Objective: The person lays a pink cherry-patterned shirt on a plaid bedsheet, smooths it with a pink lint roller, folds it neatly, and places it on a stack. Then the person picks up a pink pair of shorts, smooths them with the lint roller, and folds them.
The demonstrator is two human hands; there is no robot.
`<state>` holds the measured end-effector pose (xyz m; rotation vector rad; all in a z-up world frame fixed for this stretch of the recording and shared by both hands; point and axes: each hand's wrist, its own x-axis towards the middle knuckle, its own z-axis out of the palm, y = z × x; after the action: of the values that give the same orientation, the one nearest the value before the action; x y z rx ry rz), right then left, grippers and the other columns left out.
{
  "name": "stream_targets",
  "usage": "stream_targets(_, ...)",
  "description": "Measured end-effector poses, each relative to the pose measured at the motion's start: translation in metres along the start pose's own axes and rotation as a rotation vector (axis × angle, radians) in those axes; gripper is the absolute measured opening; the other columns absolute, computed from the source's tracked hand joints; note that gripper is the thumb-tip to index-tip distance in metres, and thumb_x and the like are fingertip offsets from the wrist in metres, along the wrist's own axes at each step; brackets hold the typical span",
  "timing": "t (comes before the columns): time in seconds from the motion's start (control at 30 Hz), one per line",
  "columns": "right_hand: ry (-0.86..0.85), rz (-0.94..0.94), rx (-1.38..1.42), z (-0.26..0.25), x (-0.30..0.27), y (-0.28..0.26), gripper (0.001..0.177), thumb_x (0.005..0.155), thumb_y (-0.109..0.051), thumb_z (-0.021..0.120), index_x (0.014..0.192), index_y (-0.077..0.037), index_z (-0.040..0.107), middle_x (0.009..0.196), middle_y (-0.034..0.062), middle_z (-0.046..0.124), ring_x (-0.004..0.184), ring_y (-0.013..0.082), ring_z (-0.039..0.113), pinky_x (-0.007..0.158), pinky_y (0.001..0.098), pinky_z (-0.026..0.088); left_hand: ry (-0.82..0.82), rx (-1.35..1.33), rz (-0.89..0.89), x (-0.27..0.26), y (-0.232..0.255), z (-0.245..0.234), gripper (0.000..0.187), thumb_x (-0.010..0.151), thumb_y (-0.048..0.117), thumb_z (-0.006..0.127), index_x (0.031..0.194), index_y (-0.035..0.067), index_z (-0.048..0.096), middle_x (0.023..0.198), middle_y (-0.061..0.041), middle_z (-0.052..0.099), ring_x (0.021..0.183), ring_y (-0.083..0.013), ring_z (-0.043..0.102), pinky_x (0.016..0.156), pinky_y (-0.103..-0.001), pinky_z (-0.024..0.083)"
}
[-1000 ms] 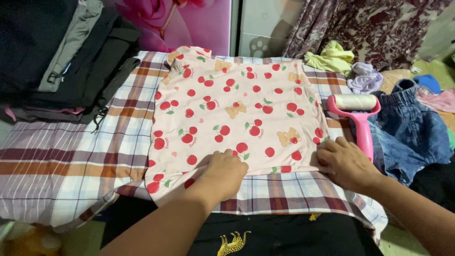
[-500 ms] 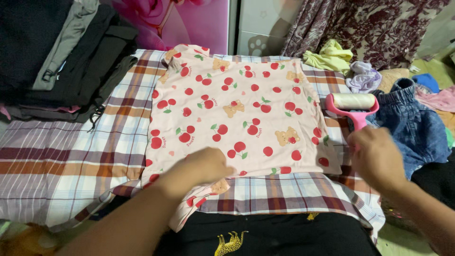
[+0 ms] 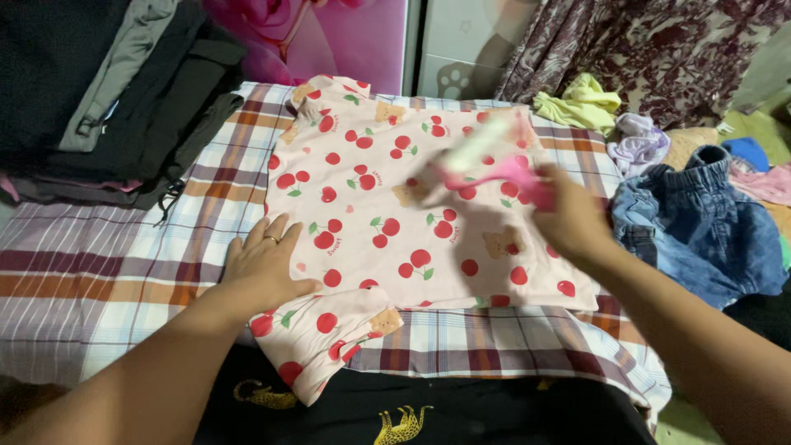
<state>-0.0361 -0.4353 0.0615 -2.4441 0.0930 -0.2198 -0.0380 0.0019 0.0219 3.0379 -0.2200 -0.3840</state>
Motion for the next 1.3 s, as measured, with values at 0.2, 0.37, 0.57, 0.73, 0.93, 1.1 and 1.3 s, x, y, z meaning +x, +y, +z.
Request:
stream_targets(0.2, -0.518, -0.494, -0.295, 0.072, -0.002, -0.132, 0.054, 0.088, -0.015, 0.07, 0.14, -0.023, 0.057, 0.125, 0.0104, 0.067, 0.109, 0.0298, 0.069, 0.093, 0.0413, 0.054, -0.174, 0.091, -0.006, 0.002, -0.006, 0.002, 0.128, 0.069, 0.081, 0.073, 0.163, 0.021, 0.009, 0.173, -0.004, -0.005, 0.159, -0.0251, -0.009, 0.123, -0.06, 0.009)
stream_targets(0.37, -0.652, -0.542, -0.412, 0.059, 0.021, -0.095, 0.058, 0.09, -0.021, 0.068, 0.146, -0.029, 0.054, 0.126, 0.0062, 0.07, 0.121, 0.0291, 0.061, 0.098, 0.0455, 0.05, -0.148, 0.081, 0.016, 0.004, -0.01, 0.012, 0.131, 0.068, 0.083, 0.071, 0.164, 0.021, 0.006, 0.173, -0.003, -0.009, 0.158, -0.0245, -0.015, 0.123, -0.062, 0.004)
stream_targets(0.57, -0.584, -0.228, -0.604, -0.076, 0.039, 0.044, 0.054, 0.089, -0.021, 0.069, 0.142, -0.032, 0.064, 0.126, 0.0015, 0.074, 0.106, 0.0211, 0.073, 0.097, 0.04, 0.057, -0.121, 0.058, 0.022, 0.008, -0.013, 0.021, 0.132, 0.067, 0.086, 0.069, 0.163, 0.022, 0.004, 0.172, -0.002, -0.011, 0.157, -0.0234, -0.018, 0.123, -0.061, 0.002)
stream_targets(0.73, -0.443, 0.002, -1.012, -0.154, 0.016, 0.068, 0.051, 0.09, -0.027, 0.077, 0.138, -0.039, 0.064, 0.121, -0.0045, 0.076, 0.097, 0.0153, 0.078, 0.086, 0.0313, 0.066, -0.143, 0.061, 0.006, 0.01, -0.011, 0.02, 0.132, 0.067, 0.085, 0.07, 0.164, 0.023, 0.003, 0.173, -0.002, -0.011, 0.158, -0.0235, -0.017, 0.122, -0.063, 0.003)
stream_targets(0.93, -0.228, -0.167, -0.477, -0.069, -0.011, -0.01, 0.053, 0.084, -0.013, 0.074, 0.135, -0.025, 0.065, 0.125, 0.0053, 0.071, 0.103, 0.0266, 0.071, 0.09, 0.0421, 0.058, -0.197, 0.065, -0.035, 0.013, -0.006, 0.021, 0.136, 0.066, 0.085, 0.071, 0.165, 0.024, 0.0, 0.173, -0.001, -0.011, 0.158, -0.0246, -0.016, 0.123, -0.064, 0.003)
stream_targets(1.1, -0.456, -0.554, -0.227, 0.053, -0.025, -0.097, 0.054, 0.085, -0.009, 0.069, 0.137, -0.019, 0.062, 0.121, 0.0116, 0.07, 0.11, 0.0299, 0.068, 0.095, 0.0409, 0.056, -0.223, 0.095, -0.038, 0.015, -0.006, 0.016, 0.137, 0.066, 0.083, 0.072, 0.165, 0.025, -0.003, 0.174, -0.001, -0.014, 0.158, -0.0246, -0.02, 0.122, -0.065, 0.002)
stream_targets(1.3, -0.634, -0.447, -0.451, 0.055, -0.019, -0.098, 0.057, 0.088, -0.009, 0.065, 0.142, -0.029, 0.059, 0.116, 0.0097, 0.069, 0.105, 0.028, 0.068, 0.093, 0.0428, 0.055, -0.259, 0.088, -0.047, 0.016, -0.004, 0.014, 0.139, 0.065, 0.086, 0.07, 0.165, 0.024, -0.005, 0.173, -0.002, -0.016, 0.158, -0.0248, -0.021, 0.123, -0.063, -0.001)
